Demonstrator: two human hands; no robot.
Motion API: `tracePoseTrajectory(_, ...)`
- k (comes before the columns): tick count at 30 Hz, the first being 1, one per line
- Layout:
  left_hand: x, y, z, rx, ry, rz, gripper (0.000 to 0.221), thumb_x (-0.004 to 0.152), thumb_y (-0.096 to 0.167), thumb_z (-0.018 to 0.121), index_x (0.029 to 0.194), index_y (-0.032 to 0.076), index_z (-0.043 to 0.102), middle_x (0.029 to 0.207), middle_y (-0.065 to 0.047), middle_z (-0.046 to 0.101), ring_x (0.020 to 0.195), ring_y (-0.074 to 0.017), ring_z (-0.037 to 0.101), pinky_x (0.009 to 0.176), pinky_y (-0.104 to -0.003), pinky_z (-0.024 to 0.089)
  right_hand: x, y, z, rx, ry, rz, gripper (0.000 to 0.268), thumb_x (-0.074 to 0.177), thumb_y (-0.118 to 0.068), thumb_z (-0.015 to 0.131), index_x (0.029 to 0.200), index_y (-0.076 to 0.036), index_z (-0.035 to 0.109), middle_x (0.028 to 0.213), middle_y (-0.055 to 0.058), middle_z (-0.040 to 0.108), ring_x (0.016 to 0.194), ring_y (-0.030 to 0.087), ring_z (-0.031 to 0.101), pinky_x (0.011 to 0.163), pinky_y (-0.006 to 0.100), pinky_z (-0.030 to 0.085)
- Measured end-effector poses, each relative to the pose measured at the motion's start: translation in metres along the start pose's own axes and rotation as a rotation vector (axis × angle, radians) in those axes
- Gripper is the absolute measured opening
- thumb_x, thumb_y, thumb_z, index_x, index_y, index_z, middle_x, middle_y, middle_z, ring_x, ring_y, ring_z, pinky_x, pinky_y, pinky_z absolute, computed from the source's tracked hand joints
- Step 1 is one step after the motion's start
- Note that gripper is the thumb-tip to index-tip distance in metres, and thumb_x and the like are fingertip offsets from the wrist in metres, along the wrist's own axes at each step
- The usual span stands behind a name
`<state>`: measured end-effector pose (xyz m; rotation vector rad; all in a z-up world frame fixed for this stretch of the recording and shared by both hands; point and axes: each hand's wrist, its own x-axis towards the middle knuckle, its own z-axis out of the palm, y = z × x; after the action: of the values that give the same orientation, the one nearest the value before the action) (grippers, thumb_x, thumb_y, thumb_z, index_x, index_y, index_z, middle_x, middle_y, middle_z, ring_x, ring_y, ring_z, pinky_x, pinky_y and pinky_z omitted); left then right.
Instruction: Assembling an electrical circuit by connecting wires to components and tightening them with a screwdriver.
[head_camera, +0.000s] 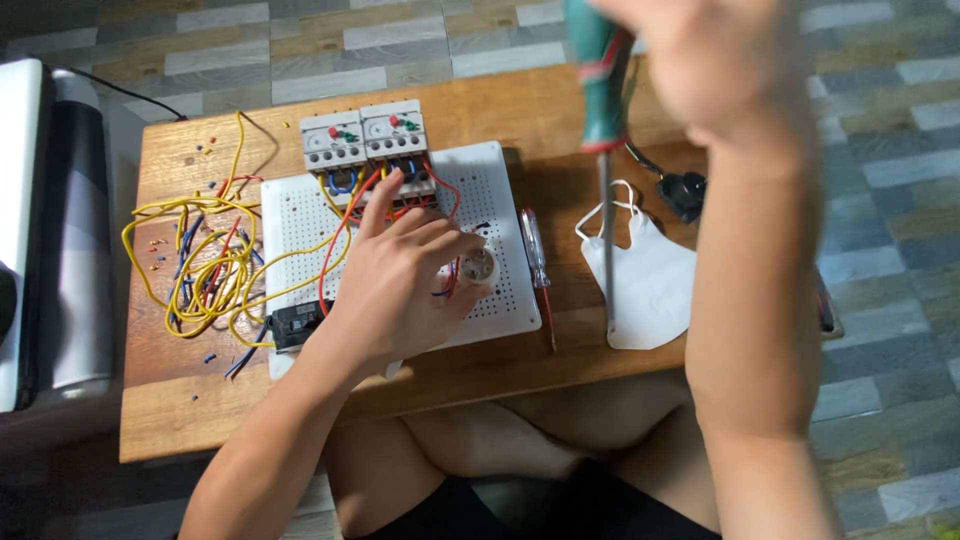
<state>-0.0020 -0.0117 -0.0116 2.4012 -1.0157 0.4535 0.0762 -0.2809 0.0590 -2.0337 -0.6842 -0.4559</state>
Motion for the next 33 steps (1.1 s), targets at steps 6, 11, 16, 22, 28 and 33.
tracePoseTrajectory(6,-0.004,-0.005,0.002,0.008,0.027,0.003,0.032,0.075,0.026,0.082,0.099,0.006,0.077,0.08,-0.005,0.07,0.084,-0.025,0.063,0.121,-0.055,0.028,-0.003,0.016,0.033,0.126,-0.068,0.022,0.033,0.1,0.017,0.063,0.131,0.025,0.058,0.109,0.033,0.071,0.076,0.026,0.071,0.061,0.025,0.057)
tracePoseTrajectory(11,-0.006,-0.006,-0.001,-0.018,0.063,0.022,0.024,0.075,0.023,0.076,0.093,0.007,0.075,0.08,-0.006,0.07,0.083,-0.0255,0.061,0.121,-0.056,0.029,-0.013,0.028,0.054,-0.012,-0.132,0.366,0.039,0.092,0.001,0.066,0.127,0.017,0.062,0.094,0.019,0.074,0.066,0.016,0.071,0.052,0.021,0.052)
tracePoseTrajectory(16,-0.007,-0.008,0.002,-0.011,0.066,0.008,0.028,0.072,0.024,0.078,0.095,0.008,0.076,0.083,-0.006,0.072,0.086,-0.0251,0.063,0.122,-0.056,0.028,-0.016,0.033,0.063,-0.137,-0.146,0.433,0.036,0.088,-0.005,0.07,0.121,0.011,0.067,0.089,0.015,0.075,0.066,0.014,0.067,0.053,0.023,0.051)
tracePoseTrajectory(22,-0.007,-0.01,0.009,0.031,0.124,0.0,0.03,0.074,0.024,0.075,0.1,0.01,0.078,0.087,-0.007,0.076,0.109,-0.0258,0.062,0.122,-0.066,0.016,-0.019,0.028,0.075,-0.208,-0.146,0.602,0.032,0.09,-0.009,0.068,0.12,0.003,0.067,0.089,0.01,0.075,0.063,0.015,0.068,0.055,0.027,0.054)
tracePoseTrajectory(28,-0.008,-0.009,0.012,0.032,0.121,-0.014,0.033,0.075,0.026,0.078,0.102,0.009,0.078,0.09,-0.007,0.076,0.114,-0.027,0.06,0.121,-0.069,0.015,-0.019,0.022,0.086,-0.409,-0.159,0.636,0.032,0.089,-0.016,0.074,0.119,-0.005,0.073,0.095,0.01,0.078,0.075,0.02,0.072,0.066,0.033,0.056)
tracePoseTrajectory(33,-0.008,-0.007,0.009,0.027,0.151,-0.021,0.033,0.073,0.026,0.081,0.101,0.008,0.077,0.09,-0.007,0.076,0.114,-0.028,0.06,0.12,-0.069,0.016,-0.026,0.026,0.086,-0.381,-0.129,0.547,0.029,0.086,-0.017,0.078,0.112,-0.005,0.075,0.08,0.009,0.075,0.064,0.02,0.065,0.059,0.035,0.052)
